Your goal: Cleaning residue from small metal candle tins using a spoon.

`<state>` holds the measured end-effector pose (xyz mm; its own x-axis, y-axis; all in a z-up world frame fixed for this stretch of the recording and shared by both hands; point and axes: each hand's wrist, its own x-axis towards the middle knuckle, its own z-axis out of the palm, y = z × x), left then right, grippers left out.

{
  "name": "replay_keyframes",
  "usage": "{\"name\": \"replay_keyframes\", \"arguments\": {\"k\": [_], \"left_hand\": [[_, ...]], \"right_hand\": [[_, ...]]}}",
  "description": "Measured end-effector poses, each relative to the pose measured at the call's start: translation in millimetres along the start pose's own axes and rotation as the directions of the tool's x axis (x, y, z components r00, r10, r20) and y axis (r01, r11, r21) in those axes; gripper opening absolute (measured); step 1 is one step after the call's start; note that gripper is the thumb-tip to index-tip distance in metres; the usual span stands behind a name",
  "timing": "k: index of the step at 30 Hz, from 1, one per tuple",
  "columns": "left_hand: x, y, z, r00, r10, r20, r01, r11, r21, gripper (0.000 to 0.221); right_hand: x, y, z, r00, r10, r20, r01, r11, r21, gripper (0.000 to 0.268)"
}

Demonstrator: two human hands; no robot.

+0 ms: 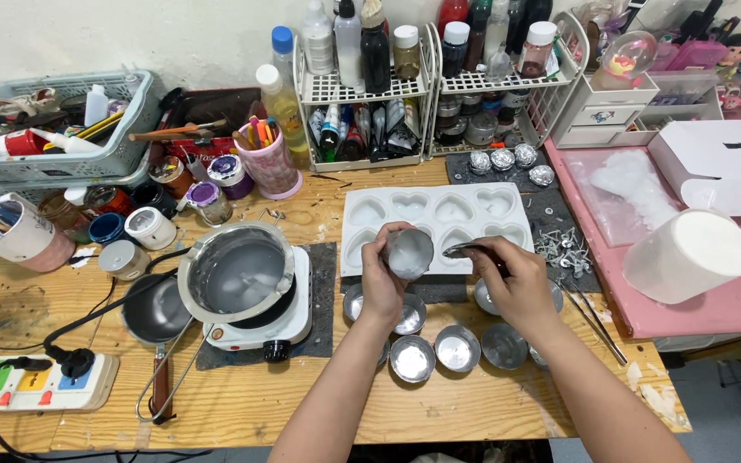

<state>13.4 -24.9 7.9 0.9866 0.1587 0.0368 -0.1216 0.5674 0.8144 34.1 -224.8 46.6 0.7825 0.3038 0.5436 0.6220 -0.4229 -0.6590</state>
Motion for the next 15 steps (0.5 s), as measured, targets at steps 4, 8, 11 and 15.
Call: {"name": "replay_keyframes", "arguments": {"k": [4,8,11,15], "left_hand": [[-2.3,-2.0,2.1,0.999,0.041,-0.031,-0.04,0.999,0.02,0.045],[-2.9,-1.4,4.6,0.989,0.146,0.03,-0.148,0.987,0.068,0.044],[-4.5,1.4,4.0,0.973,0.215,0.088,-0.222,0.971,0.082,0.044],[-6.6,3.0,6.6,0.96,0.265,0.089,-0.274,0.956,0.108,0.043]], "right_hand": [[-2.8,-11.2,0.1,1.0,0.02,0.02,-0.021,0.999,0.029,0.016],[1.7,-34.8,-3.4,0.99,-0.141,0.008,0.14,0.982,-0.123,0.013],[10.2,-66.8,-5.7,0.986,-0.158,0.045,0.164,0.955,-0.247,0.013],[22.6,-88.7,-3.7,0.981,-0.043,0.191,0.134,0.859,-0.494,0.021]]}}
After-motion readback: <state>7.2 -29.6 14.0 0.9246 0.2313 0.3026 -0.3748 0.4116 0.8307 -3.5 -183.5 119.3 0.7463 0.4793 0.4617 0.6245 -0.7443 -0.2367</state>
